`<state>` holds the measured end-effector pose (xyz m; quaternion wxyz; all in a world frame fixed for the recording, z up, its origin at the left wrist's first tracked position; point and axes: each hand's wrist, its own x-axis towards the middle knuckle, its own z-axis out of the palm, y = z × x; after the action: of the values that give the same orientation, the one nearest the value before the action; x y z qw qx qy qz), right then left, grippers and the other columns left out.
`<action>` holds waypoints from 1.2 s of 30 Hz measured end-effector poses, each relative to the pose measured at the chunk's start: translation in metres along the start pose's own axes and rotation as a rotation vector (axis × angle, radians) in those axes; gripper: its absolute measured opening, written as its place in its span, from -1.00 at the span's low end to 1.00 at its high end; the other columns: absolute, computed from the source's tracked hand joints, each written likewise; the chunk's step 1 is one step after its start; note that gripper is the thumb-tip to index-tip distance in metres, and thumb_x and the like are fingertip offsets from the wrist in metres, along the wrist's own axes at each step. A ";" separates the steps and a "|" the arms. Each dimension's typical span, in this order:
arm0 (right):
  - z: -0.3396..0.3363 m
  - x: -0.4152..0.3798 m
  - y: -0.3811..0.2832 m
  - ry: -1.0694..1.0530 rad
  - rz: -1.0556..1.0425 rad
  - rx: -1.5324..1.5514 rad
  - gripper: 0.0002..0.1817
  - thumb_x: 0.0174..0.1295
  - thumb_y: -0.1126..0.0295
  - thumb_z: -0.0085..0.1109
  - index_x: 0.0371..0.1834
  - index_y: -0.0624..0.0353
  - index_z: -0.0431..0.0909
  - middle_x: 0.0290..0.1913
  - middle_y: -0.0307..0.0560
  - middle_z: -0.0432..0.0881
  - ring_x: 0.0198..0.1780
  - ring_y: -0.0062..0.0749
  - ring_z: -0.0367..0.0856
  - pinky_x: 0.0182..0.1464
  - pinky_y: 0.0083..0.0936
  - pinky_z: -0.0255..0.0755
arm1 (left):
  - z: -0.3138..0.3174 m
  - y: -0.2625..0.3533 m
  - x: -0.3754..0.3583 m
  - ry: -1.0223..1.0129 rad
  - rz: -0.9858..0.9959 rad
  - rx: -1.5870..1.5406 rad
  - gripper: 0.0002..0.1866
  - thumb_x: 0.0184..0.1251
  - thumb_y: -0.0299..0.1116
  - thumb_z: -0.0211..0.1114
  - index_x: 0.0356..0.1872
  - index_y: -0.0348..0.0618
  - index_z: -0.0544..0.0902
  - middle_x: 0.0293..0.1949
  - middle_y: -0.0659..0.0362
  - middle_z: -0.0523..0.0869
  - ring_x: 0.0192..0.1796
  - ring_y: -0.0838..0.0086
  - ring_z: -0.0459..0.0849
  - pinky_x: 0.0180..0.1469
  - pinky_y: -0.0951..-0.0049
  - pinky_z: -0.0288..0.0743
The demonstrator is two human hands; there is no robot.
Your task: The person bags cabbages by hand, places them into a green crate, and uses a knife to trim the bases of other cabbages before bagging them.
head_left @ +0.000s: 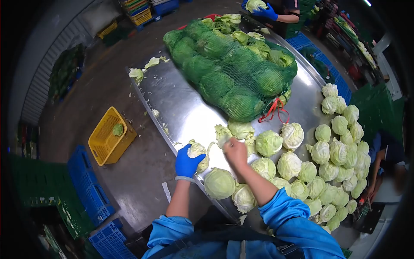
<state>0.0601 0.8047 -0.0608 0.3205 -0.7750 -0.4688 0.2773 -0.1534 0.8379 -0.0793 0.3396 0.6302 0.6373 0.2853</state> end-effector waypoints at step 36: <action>-0.020 0.021 0.000 -0.068 -0.242 -0.096 -0.50 0.00 0.12 0.38 -0.09 0.27 0.59 -0.16 0.18 0.67 -0.08 0.06 0.65 -0.01 -0.16 0.53 | -0.032 0.002 0.005 0.060 0.023 -0.520 -0.27 -0.06 -0.46 0.59 0.21 -0.26 0.44 0.12 0.06 0.53 0.18 0.32 0.52 0.27 0.32 0.42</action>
<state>0.0828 0.8194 -0.0508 0.2979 -0.7176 -0.5820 0.2398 -0.1777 0.8451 -0.0583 0.4677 0.5202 0.5452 0.4620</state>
